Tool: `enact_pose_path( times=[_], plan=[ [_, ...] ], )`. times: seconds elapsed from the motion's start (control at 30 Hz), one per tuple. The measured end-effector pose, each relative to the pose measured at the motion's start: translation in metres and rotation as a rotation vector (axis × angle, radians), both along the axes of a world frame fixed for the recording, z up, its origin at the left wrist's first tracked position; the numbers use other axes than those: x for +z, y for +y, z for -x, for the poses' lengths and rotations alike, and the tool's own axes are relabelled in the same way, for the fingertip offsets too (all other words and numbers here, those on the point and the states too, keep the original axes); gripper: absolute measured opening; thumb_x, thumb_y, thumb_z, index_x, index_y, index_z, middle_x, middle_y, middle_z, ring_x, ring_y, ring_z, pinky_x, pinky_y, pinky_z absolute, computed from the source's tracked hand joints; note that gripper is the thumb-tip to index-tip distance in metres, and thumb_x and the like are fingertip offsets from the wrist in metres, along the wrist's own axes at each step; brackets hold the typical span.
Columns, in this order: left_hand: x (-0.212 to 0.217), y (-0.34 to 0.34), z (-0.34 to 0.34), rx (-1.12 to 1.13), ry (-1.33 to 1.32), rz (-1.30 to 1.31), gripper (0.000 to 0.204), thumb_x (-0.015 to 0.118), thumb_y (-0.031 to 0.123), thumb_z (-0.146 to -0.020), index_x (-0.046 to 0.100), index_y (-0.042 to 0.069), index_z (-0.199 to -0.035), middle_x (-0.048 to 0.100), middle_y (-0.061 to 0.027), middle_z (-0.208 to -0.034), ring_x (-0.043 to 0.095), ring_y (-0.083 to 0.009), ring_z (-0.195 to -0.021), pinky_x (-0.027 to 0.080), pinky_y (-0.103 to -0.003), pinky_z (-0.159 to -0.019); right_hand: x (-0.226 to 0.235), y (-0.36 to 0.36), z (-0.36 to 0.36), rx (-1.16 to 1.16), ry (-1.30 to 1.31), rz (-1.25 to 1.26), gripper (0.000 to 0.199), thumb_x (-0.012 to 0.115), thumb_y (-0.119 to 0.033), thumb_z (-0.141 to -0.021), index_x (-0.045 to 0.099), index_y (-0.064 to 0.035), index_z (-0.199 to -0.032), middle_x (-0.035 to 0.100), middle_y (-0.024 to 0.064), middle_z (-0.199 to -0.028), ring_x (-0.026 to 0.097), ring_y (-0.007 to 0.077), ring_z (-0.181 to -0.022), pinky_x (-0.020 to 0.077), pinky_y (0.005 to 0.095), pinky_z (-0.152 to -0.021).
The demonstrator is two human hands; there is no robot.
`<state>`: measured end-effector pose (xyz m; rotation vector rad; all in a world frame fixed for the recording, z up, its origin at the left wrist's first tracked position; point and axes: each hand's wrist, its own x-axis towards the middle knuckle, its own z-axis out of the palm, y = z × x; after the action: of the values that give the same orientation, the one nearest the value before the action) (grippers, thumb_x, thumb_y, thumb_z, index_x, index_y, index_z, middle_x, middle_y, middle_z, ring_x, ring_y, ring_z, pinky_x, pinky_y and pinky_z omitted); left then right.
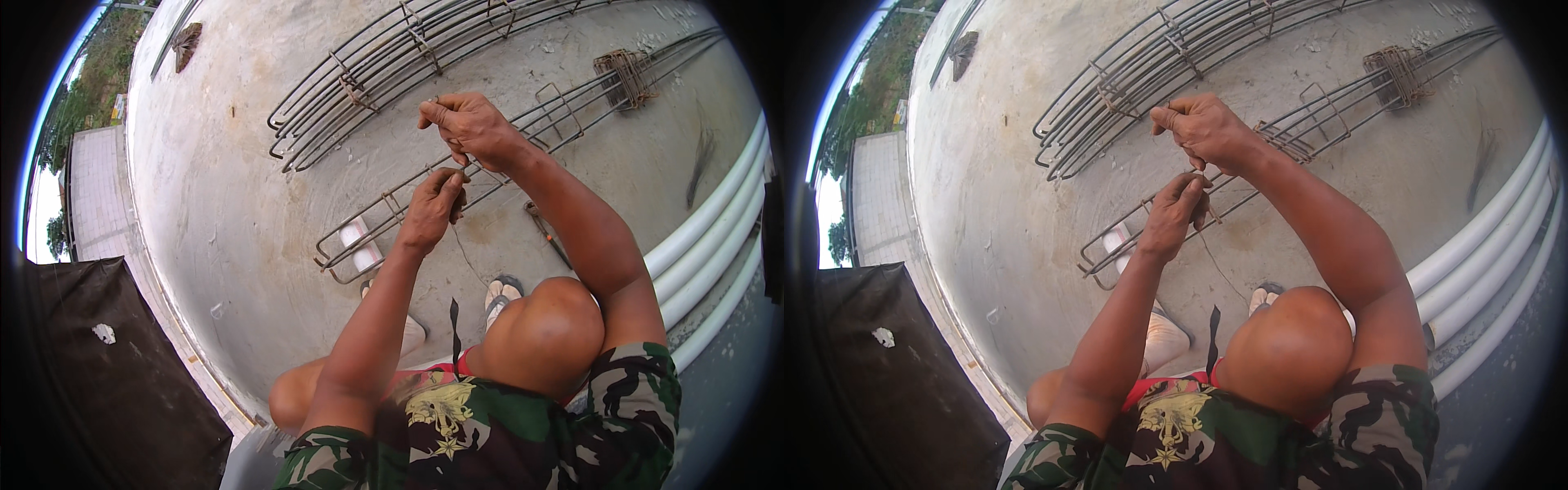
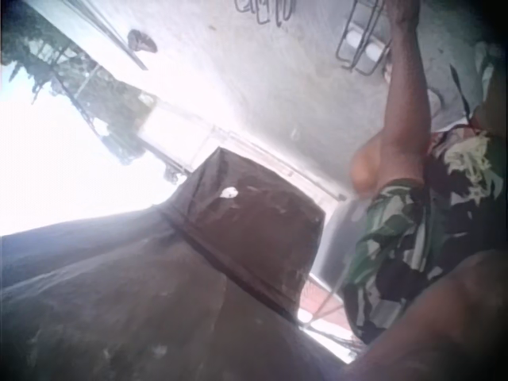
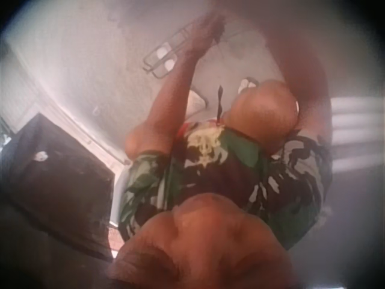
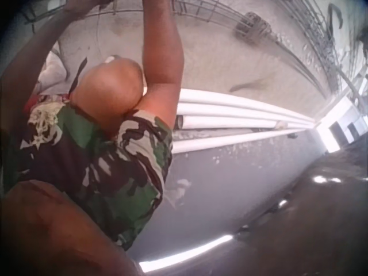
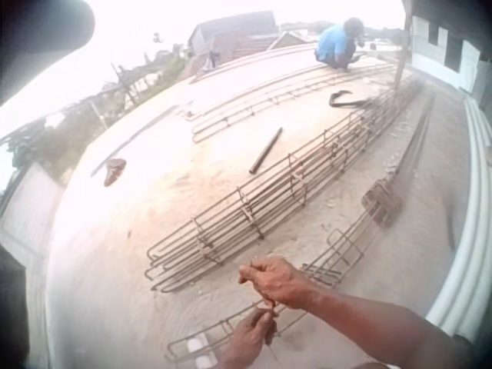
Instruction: The person places white plastic spacers between parallel steel bars of a rebar cage, then uses wire ties and pliers to secure the bars together. The person works on multiple sections of the cage, tightening ties at several junctions.
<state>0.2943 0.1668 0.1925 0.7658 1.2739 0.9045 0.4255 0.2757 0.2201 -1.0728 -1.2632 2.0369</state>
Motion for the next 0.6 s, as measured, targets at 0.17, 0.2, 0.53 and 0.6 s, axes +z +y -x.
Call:
enact_pose_path(
  times=[0.17, 0.2, 0.53, 0.6],
  plan=[
    [0.037, 0.019, 0.015, 0.142, 0.337, -0.376, 0.036, 0.057, 0.026, -0.097, 0.054, 0.001, -0.122, 0.059, -0.0045, -0.079, 0.054, -0.0097, -0.07, 0.046, -0.023, -0.065, 0.003, -0.022, 0.0, 0.052, -0.255, -0.374, 0.028, 0.056, -0.022, -0.094, 0.056, 0.0041, -0.104, 0.052, 0.0005, -0.065, 0.046, 0.0082, -0.059, 0.042, 0.0267, -0.057],
    [0.049, 0.026, 0.024, 0.006, 0.395, -0.389, 0.035, 0.058, 0.023, -0.096, 0.054, 0.0, -0.122, 0.06, -0.0051, -0.081, 0.055, -0.01, -0.071, 0.047, -0.024, -0.067, 0.001, -0.029, 0.001, 0.042, -0.28, -0.447, 0.028, 0.056, -0.02, -0.093, 0.055, 0.0044, -0.107, 0.053, 0.0013, -0.067, 0.046, 0.0087, -0.061, 0.0421, 0.0268, -0.059],
    [0.041, 0.05, 0.052, -0.095, 0.35, -0.223, 0.016, 0.054, 0.013, -0.096, 0.057, -0.002, -0.101, 0.057, -0.0047, -0.079, 0.056, -0.0112, -0.071, 0.051, -0.027, -0.066, 0.008, -0.045, -0.033, 0.1, -0.253, -0.313, 0.027, 0.05, -0.015, -0.092, 0.06, 0.0035, -0.109, 0.061, 0.0093, -0.08, 0.054, 0.0143, -0.074, 0.0449, 0.0308, -0.069],
    [0.022, 0.039, 0.044, -0.146, 0.241, -0.105, 0.022, 0.056, 0.017, -0.095, 0.053, 0.0, -0.109, 0.058, -0.006, -0.084, 0.058, -0.0133, -0.076, 0.051, -0.029, -0.072, -0.009, -0.063, -0.044, 0.068, -0.268, -0.347, 0.026, 0.049, -0.013, -0.091, 0.063, 0.0022, -0.106, 0.061, 0.0085, -0.08, 0.054, 0.0138, -0.074, 0.0448, 0.0305, -0.069]
  ],
)
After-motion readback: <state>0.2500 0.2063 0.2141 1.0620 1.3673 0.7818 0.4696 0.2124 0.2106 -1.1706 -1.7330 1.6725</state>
